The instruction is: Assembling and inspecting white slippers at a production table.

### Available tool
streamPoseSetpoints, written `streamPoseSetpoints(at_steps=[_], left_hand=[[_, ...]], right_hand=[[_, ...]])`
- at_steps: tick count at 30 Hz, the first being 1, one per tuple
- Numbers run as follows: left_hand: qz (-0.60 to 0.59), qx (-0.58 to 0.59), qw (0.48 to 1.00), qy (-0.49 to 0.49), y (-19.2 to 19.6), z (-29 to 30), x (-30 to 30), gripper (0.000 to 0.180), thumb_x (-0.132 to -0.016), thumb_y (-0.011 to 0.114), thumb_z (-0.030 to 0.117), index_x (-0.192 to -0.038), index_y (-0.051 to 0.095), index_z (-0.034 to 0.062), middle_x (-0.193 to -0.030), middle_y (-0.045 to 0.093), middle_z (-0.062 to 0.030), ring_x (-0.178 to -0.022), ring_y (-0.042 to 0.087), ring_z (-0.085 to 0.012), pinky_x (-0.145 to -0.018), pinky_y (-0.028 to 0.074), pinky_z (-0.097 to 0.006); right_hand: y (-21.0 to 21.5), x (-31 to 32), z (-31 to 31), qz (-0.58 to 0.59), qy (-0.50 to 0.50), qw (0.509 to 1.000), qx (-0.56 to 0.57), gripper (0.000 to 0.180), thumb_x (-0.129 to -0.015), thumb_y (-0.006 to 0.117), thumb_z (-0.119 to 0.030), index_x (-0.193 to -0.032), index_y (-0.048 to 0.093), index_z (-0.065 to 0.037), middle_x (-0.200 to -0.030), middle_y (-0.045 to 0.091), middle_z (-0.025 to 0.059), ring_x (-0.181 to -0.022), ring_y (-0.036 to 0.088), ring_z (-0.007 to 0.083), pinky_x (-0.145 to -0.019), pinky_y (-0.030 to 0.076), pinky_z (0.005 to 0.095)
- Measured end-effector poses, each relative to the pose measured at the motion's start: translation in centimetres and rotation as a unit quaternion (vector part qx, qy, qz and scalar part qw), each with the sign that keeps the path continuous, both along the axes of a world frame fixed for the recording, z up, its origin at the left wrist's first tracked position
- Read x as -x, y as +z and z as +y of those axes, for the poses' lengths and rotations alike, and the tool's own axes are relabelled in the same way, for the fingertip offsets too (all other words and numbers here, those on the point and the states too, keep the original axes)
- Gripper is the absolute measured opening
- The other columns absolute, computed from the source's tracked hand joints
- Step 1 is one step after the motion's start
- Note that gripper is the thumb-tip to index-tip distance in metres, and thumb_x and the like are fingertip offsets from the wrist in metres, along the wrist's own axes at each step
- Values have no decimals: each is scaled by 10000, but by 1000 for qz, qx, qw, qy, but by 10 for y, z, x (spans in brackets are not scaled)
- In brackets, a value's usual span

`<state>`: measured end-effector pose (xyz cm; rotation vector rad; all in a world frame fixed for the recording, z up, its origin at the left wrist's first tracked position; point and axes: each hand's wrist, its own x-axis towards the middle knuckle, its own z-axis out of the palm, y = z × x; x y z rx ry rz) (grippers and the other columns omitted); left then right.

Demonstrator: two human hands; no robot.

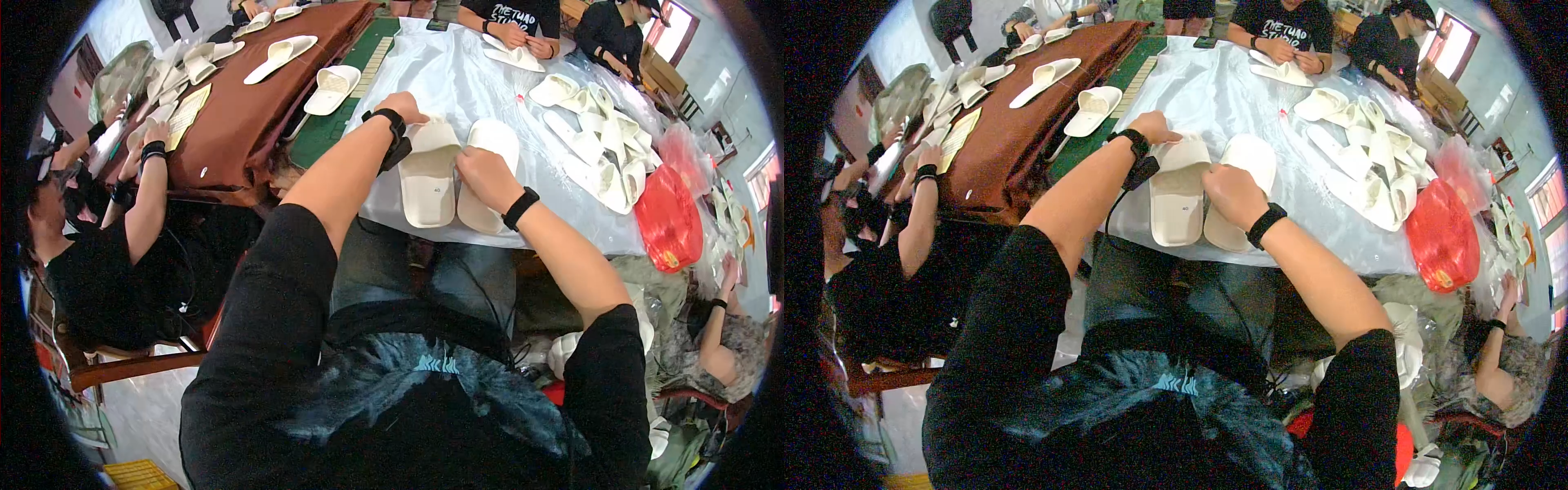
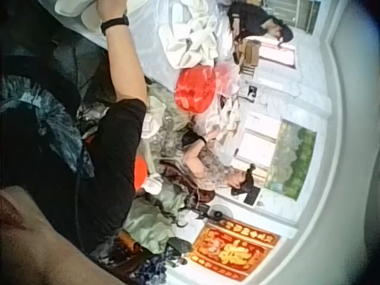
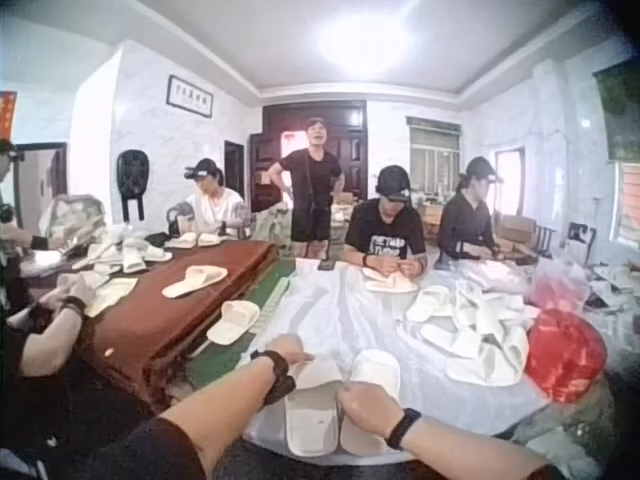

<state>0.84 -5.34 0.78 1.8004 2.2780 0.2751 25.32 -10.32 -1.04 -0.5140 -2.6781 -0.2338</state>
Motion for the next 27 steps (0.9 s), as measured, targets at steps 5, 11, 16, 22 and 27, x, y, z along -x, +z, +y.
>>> streamPoseSetpoints(at_steps=[5, 11, 16, 22, 27], left_hand=[[-17, -12, 999, 38, -7, 6, -15, 604, -664, 747, 453, -1029, 658, -20, -1078, 648, -208, -992, 634, -333, -847, 513, -393], [-38, -52, 995, 80, -11, 5, -10, 449, -660, 757, 326, -956, 684, -4, -1005, 668, -207, -964, 646, -343, -835, 522, -402], [-82, -103, 987, 96, -27, 23, -22, 286, -813, 524, 114, -1048, 628, -9, -1101, 629, -227, -1034, 613, -369, -869, 502, -434], [-51, -216, 967, 122, -62, 39, 50, 215, -796, 571, 180, -894, 669, 15, -929, 649, -219, -890, 640, -355, -813, 509, -426], [-215, -132, 964, 89, -53, 23, 39, 302, -756, 690, 302, -688, 698, 8, -630, 667, -123, -573, 664, -231, -648, 540, -330]], right_hand=[[-16, -4, 3, -6, -30, 999, -36, 94, -720, 556, -29, -812, 574, -22, -811, 597, 130, -796, 634, 287, -647, 539, 374], [-15, -5, 0, -20, -35, 997, -63, 118, -728, 569, -63, -841, 601, -49, -837, 602, 91, -864, 628, 239, -651, 541, 346], [-21, -19, 1, -18, -48, 995, -83, 98, -729, 564, -68, -816, 605, -49, -837, 607, 86, -858, 627, 231, -654, 538, 332], [-12, -2, -5, 0, -30, 994, -106, 77, -734, 558, -80, -789, 598, -44, -821, 613, 87, -836, 624, 228, -643, 533, 334], [-22, -6, 2, 9, -48, 995, -92, 56, -743, 549, -87, -766, 582, -48, -804, 608, 91, -815, 627, 228, -627, 529, 338]])
